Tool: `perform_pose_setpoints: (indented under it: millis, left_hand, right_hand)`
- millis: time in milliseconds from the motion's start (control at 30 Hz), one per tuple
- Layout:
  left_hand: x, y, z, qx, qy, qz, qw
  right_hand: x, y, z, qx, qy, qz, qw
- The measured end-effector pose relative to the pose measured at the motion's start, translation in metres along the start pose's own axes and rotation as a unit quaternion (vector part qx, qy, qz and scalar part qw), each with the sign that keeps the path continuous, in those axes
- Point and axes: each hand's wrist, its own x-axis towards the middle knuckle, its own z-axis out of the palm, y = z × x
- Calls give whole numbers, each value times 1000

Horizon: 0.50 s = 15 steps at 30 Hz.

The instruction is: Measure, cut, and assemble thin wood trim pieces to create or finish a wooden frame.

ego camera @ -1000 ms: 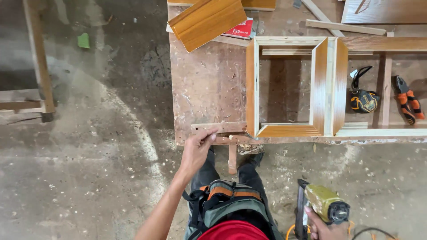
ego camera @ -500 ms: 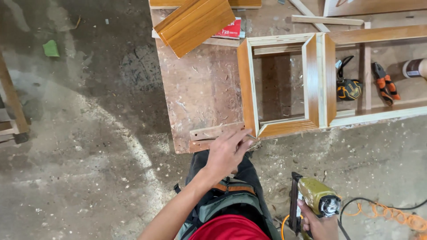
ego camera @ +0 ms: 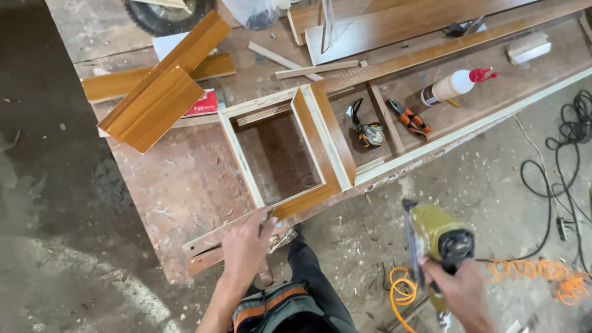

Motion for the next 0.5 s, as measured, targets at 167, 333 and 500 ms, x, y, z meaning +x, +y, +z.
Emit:
perform_pose_setpoints:
  millis: [167, 333, 500]
  left_hand:
    - [0, 8, 8, -14, 10, -58, 998]
    - [7, 17, 17, -43, 9, -143, 989]
    - [5, 23, 19, -21, 43, -161, 986]
  right_hand:
    - [94, -23, -58, -47, -56, -74, 995]
    - [194, -117, -58, -423, -70, -162, 889]
    - [281, -146, -18, -523, -113, -231, 812]
